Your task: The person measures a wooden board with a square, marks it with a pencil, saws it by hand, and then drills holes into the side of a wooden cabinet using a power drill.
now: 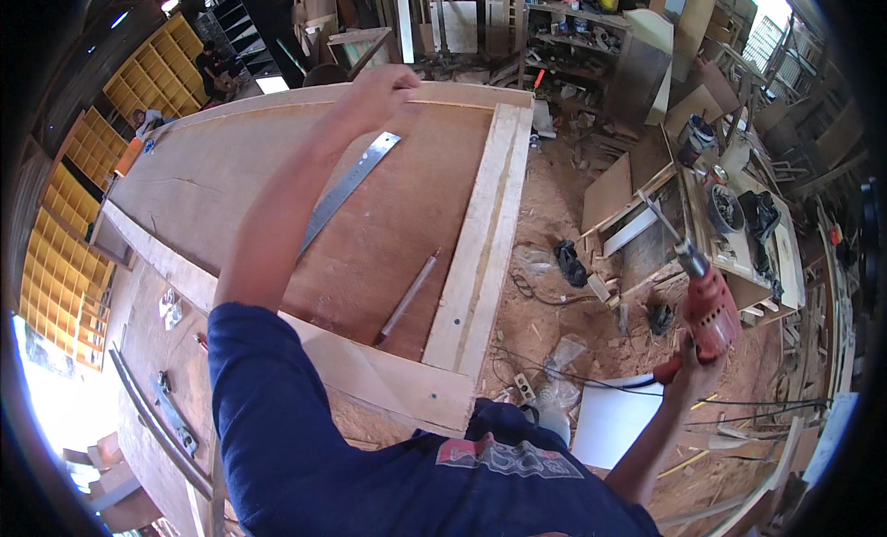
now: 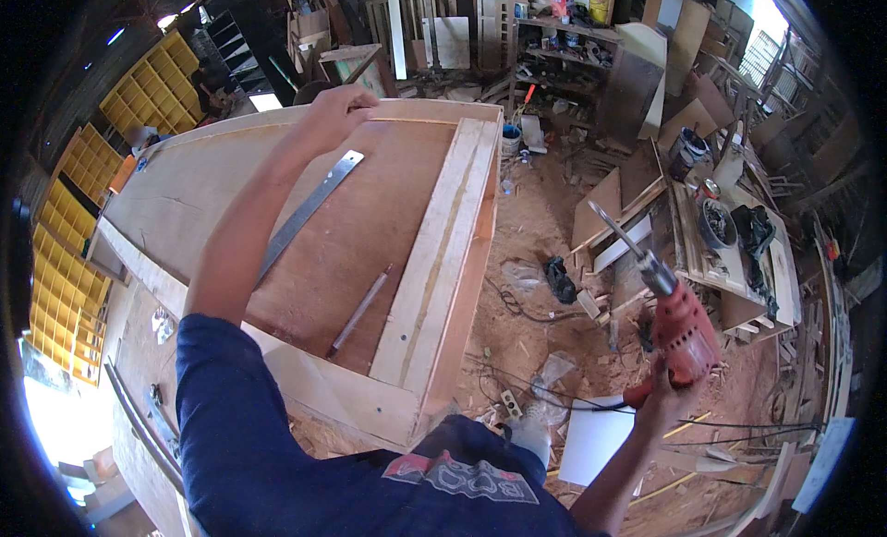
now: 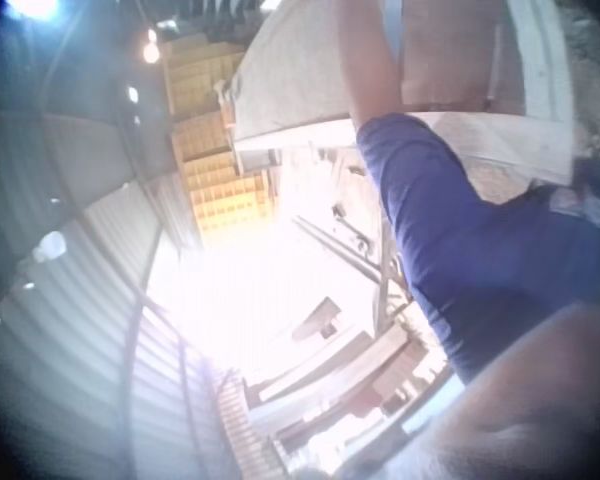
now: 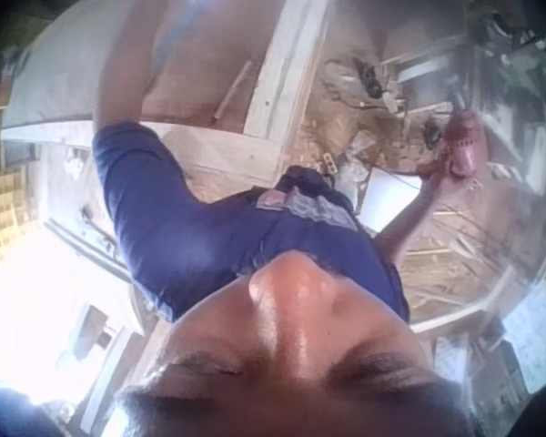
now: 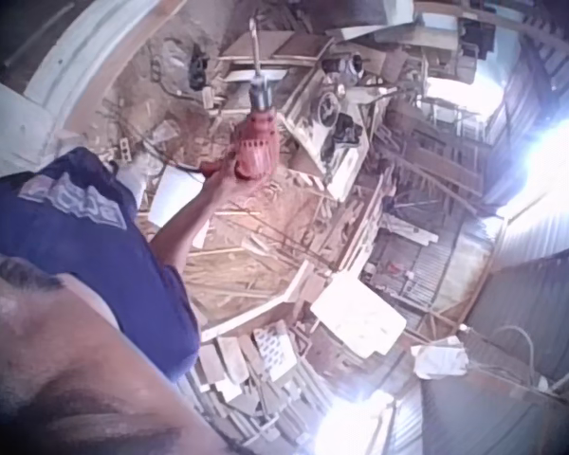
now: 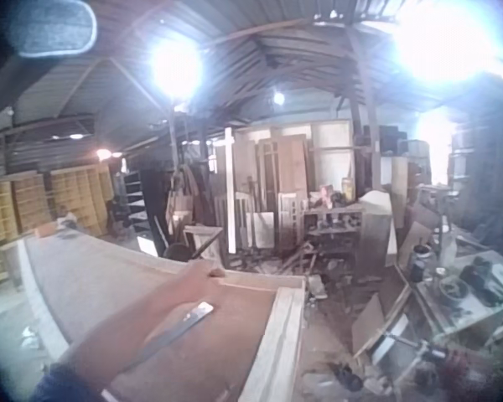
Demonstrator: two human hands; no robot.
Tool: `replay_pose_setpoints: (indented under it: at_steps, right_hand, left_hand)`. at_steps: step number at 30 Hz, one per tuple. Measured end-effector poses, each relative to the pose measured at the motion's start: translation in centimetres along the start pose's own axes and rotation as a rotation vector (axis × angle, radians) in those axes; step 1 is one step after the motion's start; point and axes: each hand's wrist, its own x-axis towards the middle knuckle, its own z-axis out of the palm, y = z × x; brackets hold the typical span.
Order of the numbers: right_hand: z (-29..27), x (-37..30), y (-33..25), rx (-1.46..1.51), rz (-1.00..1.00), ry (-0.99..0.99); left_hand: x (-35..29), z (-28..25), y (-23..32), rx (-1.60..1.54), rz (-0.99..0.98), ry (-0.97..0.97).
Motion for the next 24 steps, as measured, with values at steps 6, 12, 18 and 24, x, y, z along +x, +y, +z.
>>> replay_pose_setpoints:
  at_steps: [6, 12, 18, 24]
  right_hand:
    - [5.4, 5.0, -2.1, 0.117, -0.188, -0.168]
    - [8.1, 10.0, -4.4, 0.101, -0.335, -0.417]
    - [9.2, 14.3, -3.3, 0.112, -0.498, -0.382]
    - [10.0, 15.3, -3.9, 0.215, -0.485, -0.461]
  left_hand:
    - [-5.0, 0.3, 17.2, -0.331, 0.024, -0.024]
    - [-8.0, 0.7, 23.9, -0.364, 0.103, 0.044]
    - [-8.0, 1.3, 26.9, -0.293, 0.082, 0.110]
    - [-7.5, 1.5, 27.0, -0.237, 0.065, 0.108]
